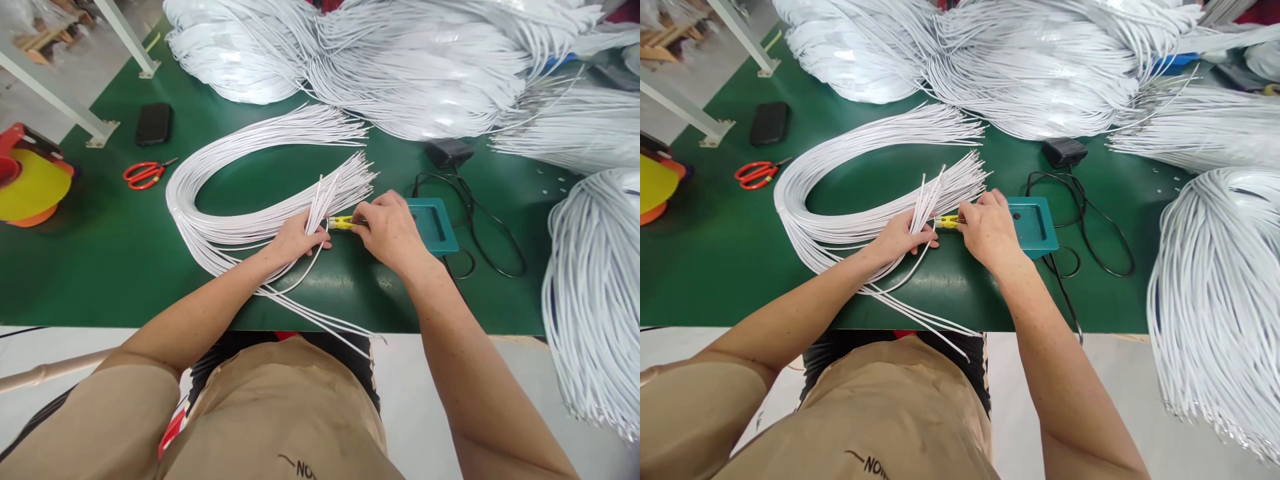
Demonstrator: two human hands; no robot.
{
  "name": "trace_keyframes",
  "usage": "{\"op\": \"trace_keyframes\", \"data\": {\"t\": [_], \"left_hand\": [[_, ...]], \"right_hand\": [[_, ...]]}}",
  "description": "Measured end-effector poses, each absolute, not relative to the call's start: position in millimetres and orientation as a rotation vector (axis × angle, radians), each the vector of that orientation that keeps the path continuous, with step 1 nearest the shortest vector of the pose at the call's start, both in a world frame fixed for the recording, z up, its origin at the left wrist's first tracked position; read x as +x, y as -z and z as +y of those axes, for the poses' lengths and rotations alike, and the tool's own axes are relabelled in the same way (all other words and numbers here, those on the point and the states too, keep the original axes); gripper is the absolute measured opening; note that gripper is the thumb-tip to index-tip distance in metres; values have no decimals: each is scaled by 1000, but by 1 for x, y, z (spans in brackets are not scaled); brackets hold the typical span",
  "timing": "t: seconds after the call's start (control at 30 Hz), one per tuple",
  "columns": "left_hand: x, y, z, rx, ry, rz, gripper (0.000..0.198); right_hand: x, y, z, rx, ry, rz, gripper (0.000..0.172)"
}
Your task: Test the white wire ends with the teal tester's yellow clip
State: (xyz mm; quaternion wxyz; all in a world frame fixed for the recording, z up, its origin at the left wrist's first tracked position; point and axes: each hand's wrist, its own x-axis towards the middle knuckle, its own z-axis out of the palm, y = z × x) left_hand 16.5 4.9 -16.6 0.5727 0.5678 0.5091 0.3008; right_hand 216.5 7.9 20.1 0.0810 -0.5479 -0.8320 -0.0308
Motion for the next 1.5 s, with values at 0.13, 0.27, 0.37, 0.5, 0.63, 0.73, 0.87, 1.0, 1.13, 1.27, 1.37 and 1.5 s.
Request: {"op": "trace_keyframes", "data": {"t": [0.13, 0.27, 0.37, 0.5, 0.63, 0.73, 0.87, 1.0, 1.13, 1.27, 1.37, 1.5], "left_hand": [[13, 19, 6, 1248, -739, 1136, 49], [8, 18, 7, 1206, -739, 1140, 48], [4, 17, 6, 1192, -737, 1133, 50], [-2, 17, 3, 1163, -789, 1079, 56], [-5, 16, -1, 1166, -828, 976, 53], [-5, 13, -3, 1162, -785, 980, 43], [-5, 12, -3, 1116, -800, 1031, 36], [-5, 13, -3, 1120, -831, 1048, 47], [-5, 11, -8, 1172, -864, 1034, 49], [-4, 4, -13, 1301, -788, 1045, 36], [-4, 0, -13, 1223, -838, 930, 32], [-6, 0, -10, 1160, -913, 887, 29]], "right_hand": [[224, -11, -1, -1823, 382, -2172, 34], [230, -1, -1, -1852, 383, -2143, 38], [227, -4, -1, -1858, 351, -2139, 37], [201, -21, -19, -1692, 202, -2216, 32], [158, -25, -52, -1090, -38, -2651, 22], [134, -17, -73, -1085, 35, -2766, 23], [119, -11, -98, -1240, -156, -2766, 21], [130, -22, -99, -1318, -701, -2587, 19], [164, -37, -52, -1572, -791, -1780, 30], [178, -40, -13, -1401, -980, -1225, 28], [164, -35, -15, -1260, -1168, -1188, 33], [145, -29, -29, -1242, -1308, -1129, 30]]}}
